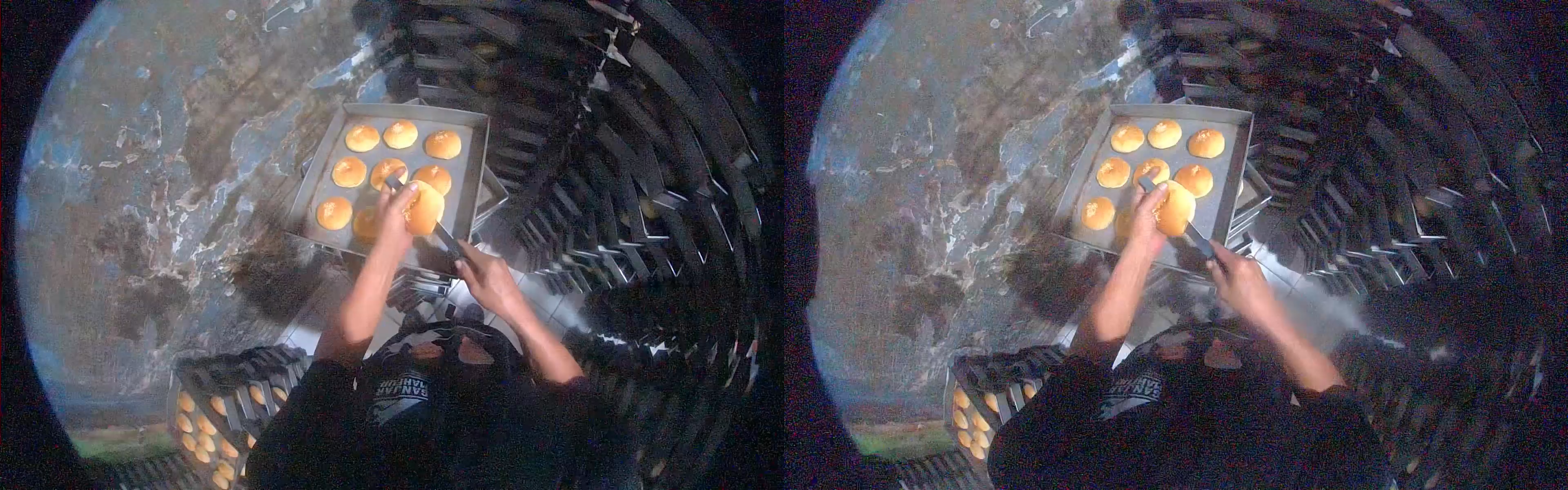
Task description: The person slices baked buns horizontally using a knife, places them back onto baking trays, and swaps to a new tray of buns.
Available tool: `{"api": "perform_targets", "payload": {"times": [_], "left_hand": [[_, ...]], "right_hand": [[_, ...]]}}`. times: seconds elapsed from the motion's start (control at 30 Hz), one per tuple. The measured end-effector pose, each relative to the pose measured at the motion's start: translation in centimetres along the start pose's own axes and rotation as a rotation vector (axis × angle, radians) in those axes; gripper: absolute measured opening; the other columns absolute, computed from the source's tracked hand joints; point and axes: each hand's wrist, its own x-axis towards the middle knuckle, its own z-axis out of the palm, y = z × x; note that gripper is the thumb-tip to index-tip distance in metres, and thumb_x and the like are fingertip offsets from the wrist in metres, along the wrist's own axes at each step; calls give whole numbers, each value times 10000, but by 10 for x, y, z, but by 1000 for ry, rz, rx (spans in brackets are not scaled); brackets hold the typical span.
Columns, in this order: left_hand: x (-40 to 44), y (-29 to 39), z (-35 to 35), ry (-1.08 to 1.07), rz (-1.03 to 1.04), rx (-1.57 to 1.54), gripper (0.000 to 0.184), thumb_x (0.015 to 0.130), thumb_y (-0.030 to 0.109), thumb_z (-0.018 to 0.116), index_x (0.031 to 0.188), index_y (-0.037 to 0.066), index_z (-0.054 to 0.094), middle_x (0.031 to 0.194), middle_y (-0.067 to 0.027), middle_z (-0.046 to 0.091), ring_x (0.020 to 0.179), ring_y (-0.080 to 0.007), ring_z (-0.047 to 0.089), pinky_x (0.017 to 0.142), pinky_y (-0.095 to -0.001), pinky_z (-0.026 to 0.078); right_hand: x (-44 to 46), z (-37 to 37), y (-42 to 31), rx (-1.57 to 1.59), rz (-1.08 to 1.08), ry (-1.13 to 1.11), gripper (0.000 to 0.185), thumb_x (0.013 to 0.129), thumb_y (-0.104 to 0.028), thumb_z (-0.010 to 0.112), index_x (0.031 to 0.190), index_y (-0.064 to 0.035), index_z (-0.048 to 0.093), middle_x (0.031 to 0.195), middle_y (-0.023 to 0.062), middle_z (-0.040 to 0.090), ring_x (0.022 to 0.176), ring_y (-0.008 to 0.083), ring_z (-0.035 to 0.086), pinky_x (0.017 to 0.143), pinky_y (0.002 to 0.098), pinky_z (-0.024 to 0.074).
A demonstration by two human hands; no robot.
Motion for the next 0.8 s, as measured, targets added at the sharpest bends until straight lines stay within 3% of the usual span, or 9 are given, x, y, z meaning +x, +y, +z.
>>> {"api": "perform_targets", "payload": {"times": [0.07, 0.17, 0.37, 0.6, 0.67, 0.73, 0.77, 0.8], "left_hand": [[-3, -19, 3, 58, -28, -15, 539, 908, 63, 674, 1403, 109, 464, 1189, -100, 595, 1017, -215, 646, 872, -409, 584], [-1, -14, 4, 47, 17, -24, 558, 902, 59, 687, 1411, 112, 466, 1209, -113, 587, 1027, -217, 642, 880, -412, 582], [3, -18, -11, 93, 12, -27, 497, 896, 74, 704, 1353, 106, 510, 1164, -87, 603, 1039, -220, 641, 865, -411, 577], [-2, -19, 2, 169, -34, -117, 473, 872, 67, 738, 1305, 72, 547, 1128, -95, 630, 1027, -223, 645, 843, -412, 584], [4, -18, -3, 188, -7, -78, 458, 873, 73, 742, 1291, 75, 555, 1126, -97, 632, 1027, -221, 644, 837, -409, 585], [6, -20, -12, 214, 29, -38, 443, 874, 80, 746, 1278, 77, 563, 1125, -98, 635, 1027, -220, 644, 831, -406, 587], [8, -24, -19, 220, -14, -17, 427, 877, 102, 742, 1274, 87, 586, 1126, -77, 634, 1039, -204, 633, 862, -384, 564], [10, -28, -26, 225, -60, 4, 412, 879, 123, 738, 1270, 98, 609, 1127, -56, 634, 1050, -187, 622, 893, -362, 541]], "right_hand": [[13, 3, -4, -16, -37, 24, 403, 972, -201, 617, 1332, -22, 595, 974, 310, 683, 865, 469, 680, 767, 523, 547], [20, 6, -4, -68, -123, 74, 406, 964, -190, 629, 1333, -24, 594, 914, 310, 682, 826, 466, 681, 744, 526, 545], [-10, 13, 12, 49, -35, 21, 383, 969, -169, 618, 1318, -14, 583, 890, 313, 667, 814, 468, 671, 718, 517, 539], [-3, 23, 3, 124, -40, 23, 381, 973, -196, 616, 1325, -53, 607, 930, 304, 677, 890, 452, 692, 758, 491, 543], [-26, 3, -4, 22, 131, -99, 420, 997, -231, 605, 1361, -23, 584, 911, 242, 713, 810, 306, 720, 754, 416, 542], [-52, -25, -1, 15, 272, -212, 467, 979, -235, 645, 1391, -29, 567, 848, 123, 719, 756, 228, 679, 745, 395, 545], [-71, -30, 33, 14, 97, -181, 447, 971, -224, 661, 1367, -31, 584, 810, 77, 694, 707, 190, 645, 686, 369, 538], [-85, -45, 46, 61, 165, -220, 430, 960, -223, 674, 1346, -47, 606, 797, 57, 687, 668, 170, 630, 635, 344, 523]]}}
